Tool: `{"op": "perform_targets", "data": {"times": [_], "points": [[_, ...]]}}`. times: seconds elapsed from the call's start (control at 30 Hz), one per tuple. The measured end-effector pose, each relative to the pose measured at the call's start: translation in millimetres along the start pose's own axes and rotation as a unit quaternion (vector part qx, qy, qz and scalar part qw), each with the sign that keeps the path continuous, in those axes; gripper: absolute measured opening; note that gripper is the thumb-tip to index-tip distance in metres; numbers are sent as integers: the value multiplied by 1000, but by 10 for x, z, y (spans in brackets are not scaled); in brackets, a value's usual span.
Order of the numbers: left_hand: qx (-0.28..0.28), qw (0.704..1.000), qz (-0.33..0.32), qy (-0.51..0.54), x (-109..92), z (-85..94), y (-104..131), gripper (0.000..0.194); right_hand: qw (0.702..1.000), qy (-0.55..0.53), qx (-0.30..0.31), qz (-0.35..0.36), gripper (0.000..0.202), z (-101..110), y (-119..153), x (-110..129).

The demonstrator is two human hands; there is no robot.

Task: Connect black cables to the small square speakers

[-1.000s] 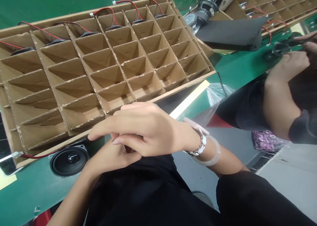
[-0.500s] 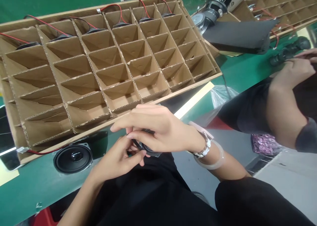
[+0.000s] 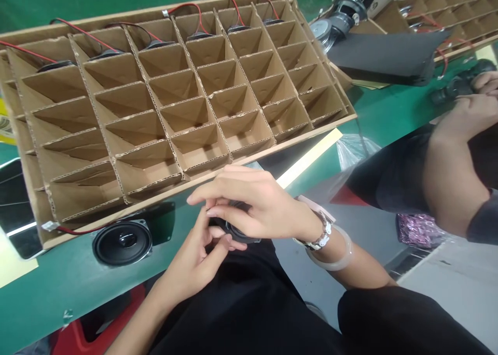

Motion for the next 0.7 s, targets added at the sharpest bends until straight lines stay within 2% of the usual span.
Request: {"op": "perform_targets", "data": {"times": [0.13, 0.2, 0.43, 0.57, 0.7], "points": [[71, 996, 7, -56, -54, 51, -79, 9, 1000, -8, 18, -3, 25, -18, 0, 13], [92, 994, 12, -59, -73, 77, -123, 4, 1000, -4, 15, -6, 26, -19, 7, 9], [111, 993, 4, -39, -110, 63, -187, 5, 1000, -15, -16, -16, 22, 58, 42, 16], [94, 994, 0, -50, -171, 28, -226, 9, 999, -33, -7, 21, 22, 51, 82, 86], [85, 994, -18, -59, -218, 17, -243, 16, 997, -43, -25, 59, 19, 25, 125, 112]]}}
Point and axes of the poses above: each hand's wrist, its own y-axis away from the middle knuckle, its own z-axis out of the back of the hand, x = y × z, the point moved 4 cm from there along -y, towards the middle knuckle, and after that the axes turned 13 degrees about -z, right-handed, at the moved point
